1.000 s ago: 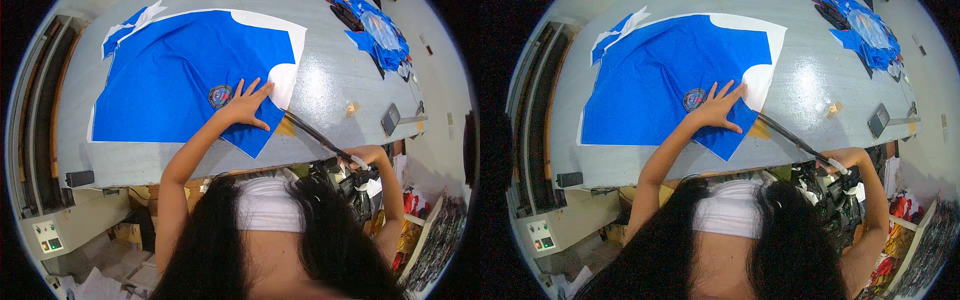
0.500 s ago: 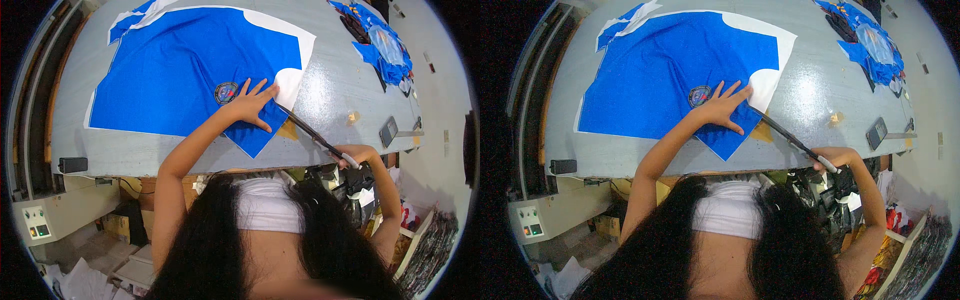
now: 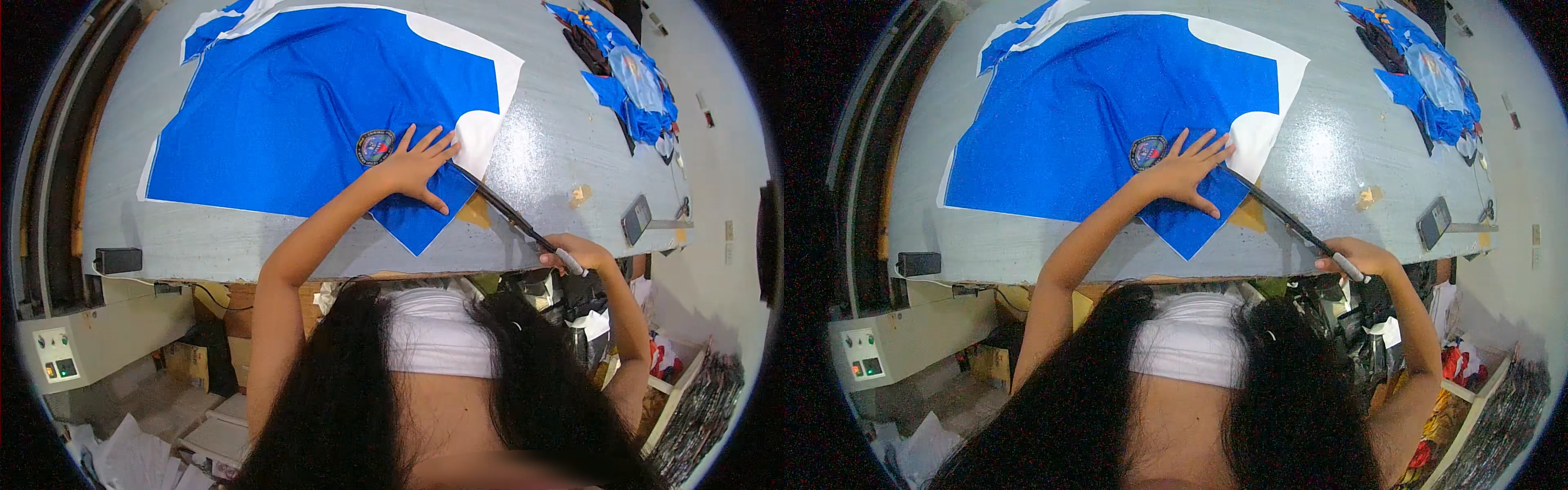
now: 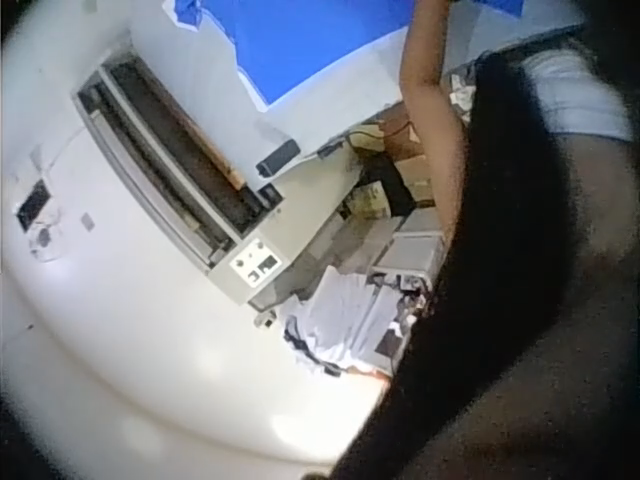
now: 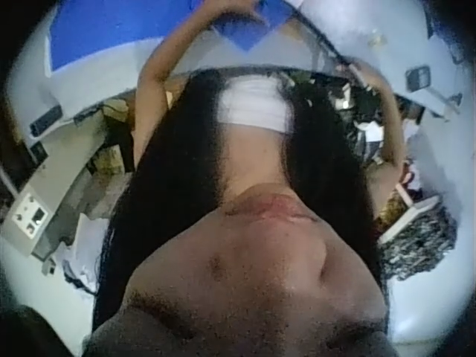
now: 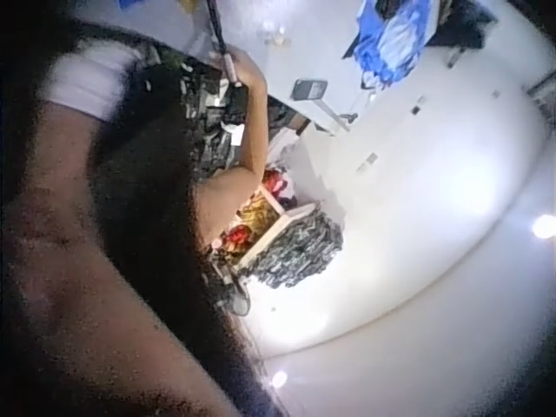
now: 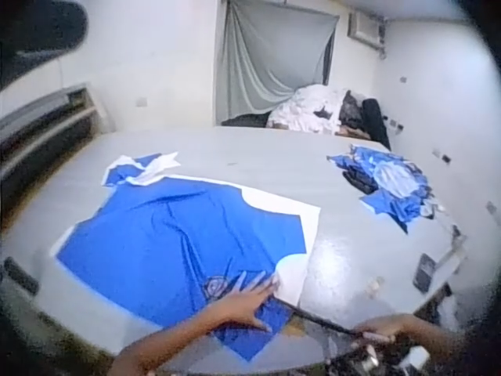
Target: Cutting blue fabric pieces with patterns using tailor scissors.
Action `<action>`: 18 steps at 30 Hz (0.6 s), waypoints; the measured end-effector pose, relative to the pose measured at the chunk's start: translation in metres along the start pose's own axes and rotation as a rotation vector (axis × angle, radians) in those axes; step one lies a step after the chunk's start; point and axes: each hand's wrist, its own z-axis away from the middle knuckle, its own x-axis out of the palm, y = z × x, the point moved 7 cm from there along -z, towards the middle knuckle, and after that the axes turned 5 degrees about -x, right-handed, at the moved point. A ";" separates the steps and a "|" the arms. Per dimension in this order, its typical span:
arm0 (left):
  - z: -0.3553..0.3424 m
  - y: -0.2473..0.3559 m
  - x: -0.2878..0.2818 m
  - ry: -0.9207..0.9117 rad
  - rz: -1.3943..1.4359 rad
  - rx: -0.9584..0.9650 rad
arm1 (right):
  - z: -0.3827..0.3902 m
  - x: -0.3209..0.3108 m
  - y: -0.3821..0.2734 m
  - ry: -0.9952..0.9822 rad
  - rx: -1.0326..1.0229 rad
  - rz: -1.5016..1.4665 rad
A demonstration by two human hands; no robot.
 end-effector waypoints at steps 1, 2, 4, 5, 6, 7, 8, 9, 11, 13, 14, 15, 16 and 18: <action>-0.001 0.000 0.000 -0.002 -0.006 0.002 | 0.000 0.000 0.003 0.016 0.017 0.005; -0.001 0.001 0.000 -0.003 -0.012 0.004 | 0.000 0.000 0.005 0.032 0.034 0.010; -0.001 0.000 0.001 0.009 -0.009 0.007 | 0.001 0.003 0.003 0.041 0.051 -0.006; -0.001 0.000 0.001 0.022 -0.008 0.013 | 0.002 0.004 0.004 0.052 0.069 -0.022; -0.001 -0.001 0.002 0.022 -0.007 0.012 | 0.002 0.006 0.004 0.051 0.069 -0.021; -0.001 -0.002 0.002 0.035 0.001 0.016 | 0.002 0.008 0.003 0.045 0.048 -0.023; -0.001 -0.002 0.003 0.049 0.010 0.020 | 0.002 0.010 0.002 0.039 0.026 -0.024; -0.001 -0.003 0.004 0.047 0.010 0.020 | 0.003 0.011 0.000 0.038 0.027 -0.026; -0.001 -0.004 0.006 0.049 -0.008 0.006 | 0.004 0.012 -0.005 0.054 0.036 0.010; 0.000 -0.004 0.005 0.045 -0.012 0.004 | 0.004 0.015 -0.006 0.051 0.040 -0.010; 0.000 -0.004 0.005 0.042 -0.016 0.000 | 0.004 0.017 -0.005 0.046 0.044 -0.027; 0.000 -0.004 0.006 0.043 -0.015 -0.001 | 0.004 0.018 -0.003 0.046 0.044 -0.027; 0.000 -0.004 0.006 0.059 -0.013 0.003 | 0.004 0.021 0.001 0.052 0.043 -0.042; 0.000 -0.004 0.006 0.074 -0.011 0.007 | 0.005 0.024 0.001 0.056 0.043 -0.058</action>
